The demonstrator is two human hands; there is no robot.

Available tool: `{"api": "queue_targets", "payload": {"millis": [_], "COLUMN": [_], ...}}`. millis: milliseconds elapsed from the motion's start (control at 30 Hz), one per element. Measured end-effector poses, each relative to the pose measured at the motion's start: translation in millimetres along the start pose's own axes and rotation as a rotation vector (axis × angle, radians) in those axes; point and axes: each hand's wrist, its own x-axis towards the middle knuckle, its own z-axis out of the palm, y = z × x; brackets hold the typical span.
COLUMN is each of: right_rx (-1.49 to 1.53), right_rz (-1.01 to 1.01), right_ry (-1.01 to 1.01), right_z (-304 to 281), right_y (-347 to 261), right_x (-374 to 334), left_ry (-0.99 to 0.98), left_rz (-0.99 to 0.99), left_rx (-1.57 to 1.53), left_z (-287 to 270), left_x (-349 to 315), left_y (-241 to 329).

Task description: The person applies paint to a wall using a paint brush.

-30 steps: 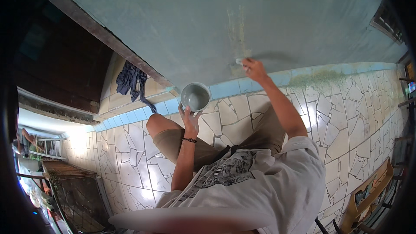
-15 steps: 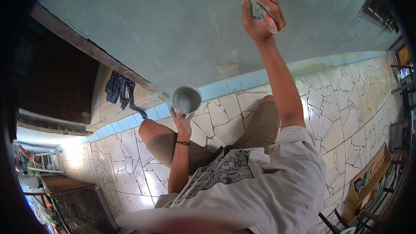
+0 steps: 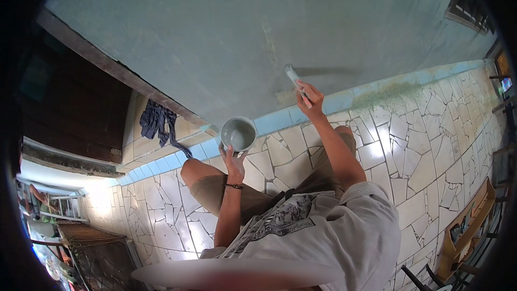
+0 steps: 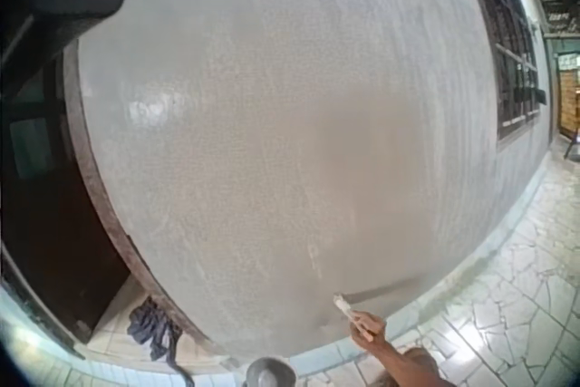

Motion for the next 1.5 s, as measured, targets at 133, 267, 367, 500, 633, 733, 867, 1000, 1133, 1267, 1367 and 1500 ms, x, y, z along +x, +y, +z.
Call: {"api": "queue_targets", "payload": {"millis": [133,267,367,500,633,733,867,1000,1133,1267,1367,1500], "right_rx": [0.205,0.109,0.109,0.016,-0.13,-0.042,-0.149,-0.166,-0.191,-0.193,-0.133,0.112], "right_rz": [-0.056,-0.223,-0.247,-0.645,-1.004,-0.892,-0.794,-0.703,-0.612,-0.539,-0.322,-0.106], "right_ry": [-0.195,-0.437,-0.468,-0.142,0.242,0.08,0.032,0.007,-0.154,-0.302,-0.543,-0.567], "right_z": [-19,-29,-34,-46,-29,-10,17,36,37,30,22,11], "right_y": [28,2,-43,-92,-121,-102,-53,-22,-8,16,25,31], "right_x": [14,116,183,242,270,238,142,66,16,-23,-28,21], "left_ry": [0.014,0.036,0.037,0.031,0.0,0.025,0.045,0.037,0.027,0.021,0.033,0.026], "left_rz": [0.006,0.034,0.05,0.042,0.066,0.046,0.059,0.018,0.022,0.039,0.05,0.058], "left_rx": [-0.011,-0.039,-0.028,-0.041,-0.018,-0.016,-0.041,-0.048,-0.039,-0.046,-0.062,-0.06], "left_z": [4,4,3,5,4,1,1,1,-1,4,5,-1], "left_x": [2,-2,-1,2,2,4,4,-1,-5,-6,-5,-5], "left_y": [-3,2,4,3,4,5,4,1,1,5,9,11]}}
